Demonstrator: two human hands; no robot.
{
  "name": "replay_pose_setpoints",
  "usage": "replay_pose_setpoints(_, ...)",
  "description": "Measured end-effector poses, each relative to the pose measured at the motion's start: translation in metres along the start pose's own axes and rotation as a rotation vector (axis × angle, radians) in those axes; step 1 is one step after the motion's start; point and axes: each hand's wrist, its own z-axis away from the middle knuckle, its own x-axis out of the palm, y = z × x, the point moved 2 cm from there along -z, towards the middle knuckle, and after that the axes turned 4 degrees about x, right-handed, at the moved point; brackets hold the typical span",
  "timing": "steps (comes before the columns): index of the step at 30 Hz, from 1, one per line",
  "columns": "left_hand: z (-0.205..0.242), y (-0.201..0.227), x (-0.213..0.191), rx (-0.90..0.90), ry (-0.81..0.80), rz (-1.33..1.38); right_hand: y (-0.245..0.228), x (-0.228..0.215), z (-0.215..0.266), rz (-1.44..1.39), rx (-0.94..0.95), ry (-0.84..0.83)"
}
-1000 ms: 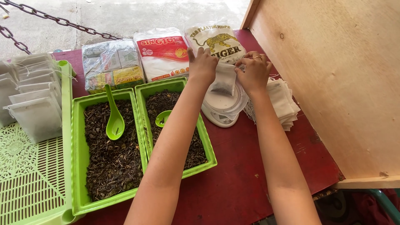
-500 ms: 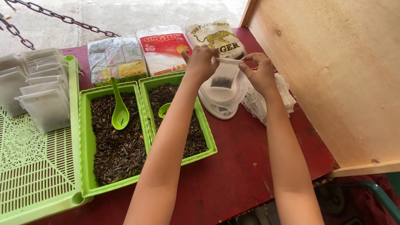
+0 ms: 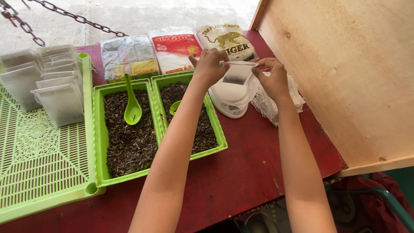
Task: The person fills white tea bags with loose tea leaves using a green plastic scoop. They open the bags, scoop the leaves from green trays, and place the filled bags onto a digital scale before moving them to a green tray.
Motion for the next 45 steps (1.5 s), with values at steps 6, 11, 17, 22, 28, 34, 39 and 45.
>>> replay_pose_setpoints(6, 0.011, 0.005, -0.054, 0.027, 0.095, 0.006, -0.072, -0.01, -0.005, 0.001, -0.046, 0.05)
replay_pose_setpoints(11, 0.046, -0.008, -0.118, 0.056, 0.229, 0.017, -0.127, 0.016, -0.008, -0.077, -0.152, 0.061)
replay_pose_setpoints(17, 0.102, -0.041, -0.194, 0.016, 0.375, 0.046, -0.199, 0.073, -0.007, -0.158, -0.335, 0.057)
replay_pose_setpoints(22, 0.151, -0.082, -0.248, -0.075, 0.447, -0.059, -0.263, 0.125, 0.007, -0.238, -0.368, -0.047)
replay_pose_setpoints(28, 0.212, -0.135, -0.289, -0.225, 0.517, -0.102, -0.317, 0.195, 0.025, -0.178, -0.424, -0.131)
replay_pose_setpoints(34, 0.259, -0.19, -0.308, -0.355, 0.515, -0.159, -0.351, 0.258, 0.038, -0.14, -0.5, -0.242)
replay_pose_setpoints(39, 0.286, -0.213, -0.318, -0.479, 0.46, -0.194, -0.371, 0.292, 0.052, -0.076, -0.426, -0.398)
replay_pose_setpoints(45, 0.303, -0.242, -0.313, -0.604, 0.321, -0.263, -0.378, 0.316, 0.064, 0.057, -0.41, -0.534)
